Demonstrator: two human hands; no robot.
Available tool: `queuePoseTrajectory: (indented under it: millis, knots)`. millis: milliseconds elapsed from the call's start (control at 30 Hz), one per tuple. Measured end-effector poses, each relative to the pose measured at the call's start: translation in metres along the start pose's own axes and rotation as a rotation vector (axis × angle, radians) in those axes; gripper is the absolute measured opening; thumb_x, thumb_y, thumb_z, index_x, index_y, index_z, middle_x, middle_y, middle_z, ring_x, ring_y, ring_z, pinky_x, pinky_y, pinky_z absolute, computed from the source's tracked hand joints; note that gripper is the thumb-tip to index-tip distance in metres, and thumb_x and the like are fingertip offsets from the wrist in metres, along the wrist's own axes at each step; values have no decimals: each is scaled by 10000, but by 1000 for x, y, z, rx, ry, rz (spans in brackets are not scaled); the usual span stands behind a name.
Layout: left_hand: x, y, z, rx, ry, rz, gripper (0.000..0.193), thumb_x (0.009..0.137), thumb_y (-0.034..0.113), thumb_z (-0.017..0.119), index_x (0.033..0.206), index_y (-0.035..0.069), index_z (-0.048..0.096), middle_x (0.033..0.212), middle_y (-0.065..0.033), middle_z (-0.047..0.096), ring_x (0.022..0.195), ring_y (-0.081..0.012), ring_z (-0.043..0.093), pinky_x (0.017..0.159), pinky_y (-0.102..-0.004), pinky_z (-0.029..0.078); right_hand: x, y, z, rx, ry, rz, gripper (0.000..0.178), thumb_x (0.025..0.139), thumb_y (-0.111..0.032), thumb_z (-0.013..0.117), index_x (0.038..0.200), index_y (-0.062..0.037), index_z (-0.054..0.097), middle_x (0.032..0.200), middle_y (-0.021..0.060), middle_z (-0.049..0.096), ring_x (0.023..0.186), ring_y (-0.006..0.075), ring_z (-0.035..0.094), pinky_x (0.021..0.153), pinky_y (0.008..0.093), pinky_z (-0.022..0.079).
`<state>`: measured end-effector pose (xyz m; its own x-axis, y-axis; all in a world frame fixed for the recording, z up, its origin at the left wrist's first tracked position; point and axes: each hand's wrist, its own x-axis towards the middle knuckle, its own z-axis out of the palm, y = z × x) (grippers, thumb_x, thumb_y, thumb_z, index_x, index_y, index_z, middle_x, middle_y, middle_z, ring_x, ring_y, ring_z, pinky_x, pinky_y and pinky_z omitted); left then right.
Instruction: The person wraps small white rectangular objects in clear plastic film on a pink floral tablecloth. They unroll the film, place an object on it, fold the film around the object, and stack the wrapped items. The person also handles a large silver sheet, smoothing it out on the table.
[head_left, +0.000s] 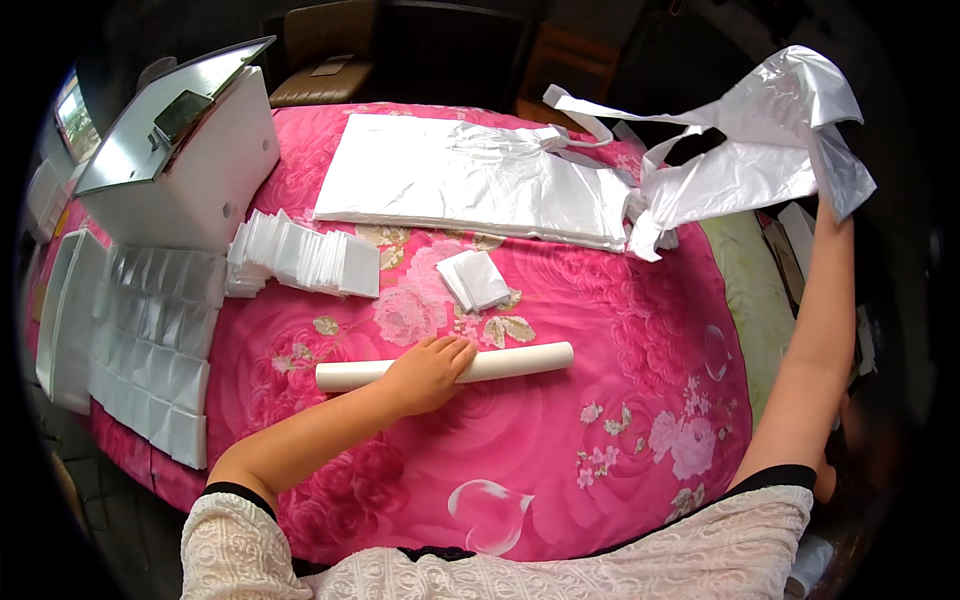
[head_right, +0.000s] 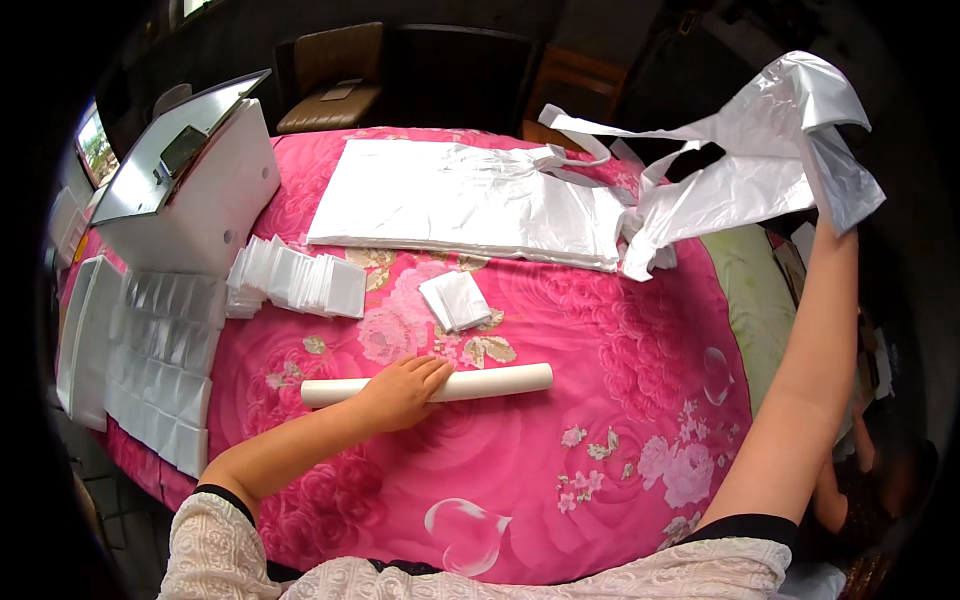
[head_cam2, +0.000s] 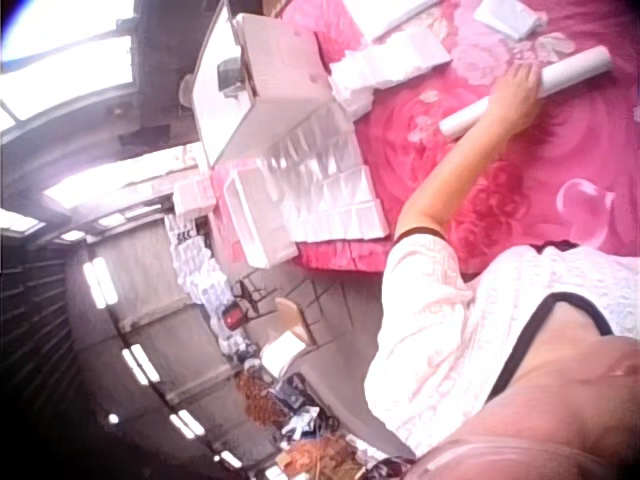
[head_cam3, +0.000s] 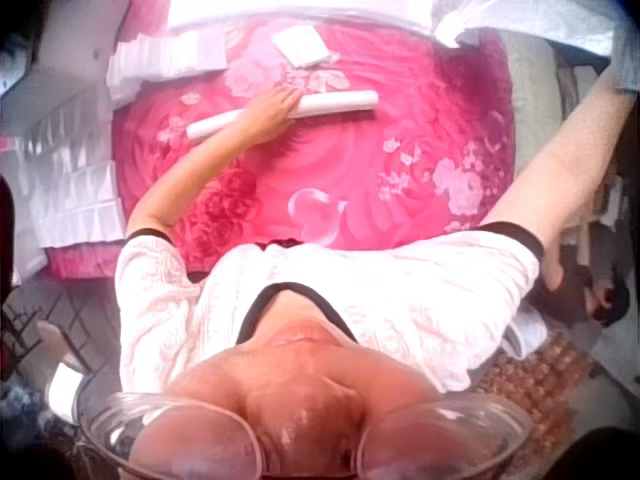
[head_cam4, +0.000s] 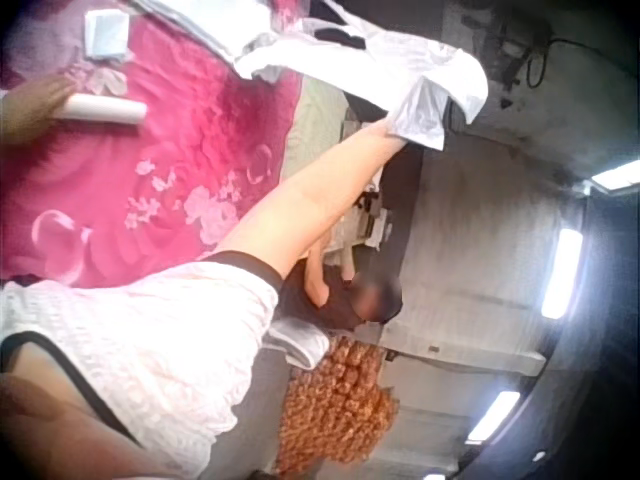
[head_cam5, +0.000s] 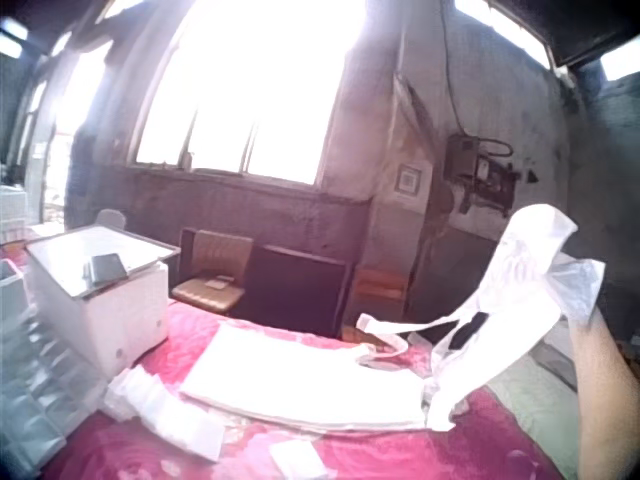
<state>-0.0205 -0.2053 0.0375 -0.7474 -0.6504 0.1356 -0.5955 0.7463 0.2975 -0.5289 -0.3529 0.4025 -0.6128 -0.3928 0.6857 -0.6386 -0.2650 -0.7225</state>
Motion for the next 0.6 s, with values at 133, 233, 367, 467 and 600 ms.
queuePoseTrajectory:
  millis: [133,233,367,467,600]
  knots:
    - [4,-1,-1,28,-24,-30,600,731,182,637,1247,-15,403,1213,-162,500,1143,-290,468,969,-372,366,37,-34,-73,-119,46,-66,437,865,-374,500,1095,-9,576,962,112,630,870,220,597,774,321,449]
    - [11,-2,8,60,24,-69,524,746,152,585,1216,-6,418,1165,-158,523,1112,-291,492,934,-370,391,56,-62,-118,-209,59,-112,439,866,-377,498,1095,-10,575,957,106,629,862,212,595,770,320,448]
    - [15,-7,16,171,139,-127,507,761,121,543,1232,-11,410,1198,-161,505,1146,-287,469,941,-383,377,65,-98,-154,-300,50,-160,442,868,-381,496,1095,-10,574,951,99,628,852,200,593,764,319,447]
    - [18,-15,25,278,140,-209,570,771,193,584,1273,3,393,1273,-162,464,1205,-290,419,979,-400,345,59,-127,-170,-356,22,-169,443,869,-384,495,1095,-10,573,947,94,627,844,192,591,760,317,446]
    - [4,-18,20,318,162,-269,608,761,175,583,1296,-12,364,1336,-203,376,1248,-328,355,1002,-420,319,36,-153,-181,-416,-83,-174,446,871,-388,493,1095,-11,572,941,87,625,834,181,589,755,316,445]
